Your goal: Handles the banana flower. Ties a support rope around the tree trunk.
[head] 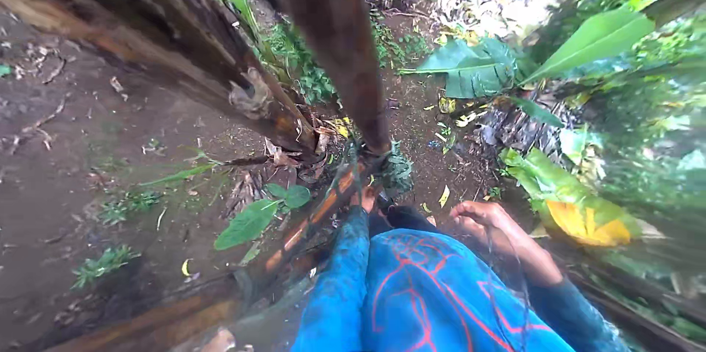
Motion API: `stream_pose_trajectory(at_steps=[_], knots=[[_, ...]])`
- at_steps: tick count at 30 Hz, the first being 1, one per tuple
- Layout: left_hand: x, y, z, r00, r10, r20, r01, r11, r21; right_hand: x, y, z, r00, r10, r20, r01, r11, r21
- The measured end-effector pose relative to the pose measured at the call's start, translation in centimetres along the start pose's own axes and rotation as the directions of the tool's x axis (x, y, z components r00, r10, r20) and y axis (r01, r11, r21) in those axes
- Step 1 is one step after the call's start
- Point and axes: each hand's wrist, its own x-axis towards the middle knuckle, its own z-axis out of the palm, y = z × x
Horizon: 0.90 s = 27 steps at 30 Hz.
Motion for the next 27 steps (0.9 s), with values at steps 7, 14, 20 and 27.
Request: stream_pose_trajectory(at_steps=[7, 14, 20, 27], knots=[[0.2, -3.9, 0.5, 0.998, -0.065, -0.004, 0.065, 0.997, -0.031, 0.5, -0.4, 0.7, 0.998, 0.033, 0.061, -0.028, 0.996, -0.086], [-5.2, 6.2, 0.5, 0.889, 0.078, 0.451, -0.311, 0.826, 0.469, -0.9, 2.0, 1.9, 0.99, 0.139, -0.012, -0.139, 0.99, 0.019], [-2.5, 17.5, 5.5, 0.817, -0.164, 0.553, -0.444, 0.434, 0.784, -4.4, 4.9, 5.2, 0.94, 0.299, -0.167, -0.235, 0.918, 0.321], [7.6, 25.1, 3.1, 0.98, -0.062, 0.187, -0.146, 0.408, 0.901, -9.0, 8.0, 9.1, 0.789, 0.552, -0.27, -0.301, 0.73, 0.613]])
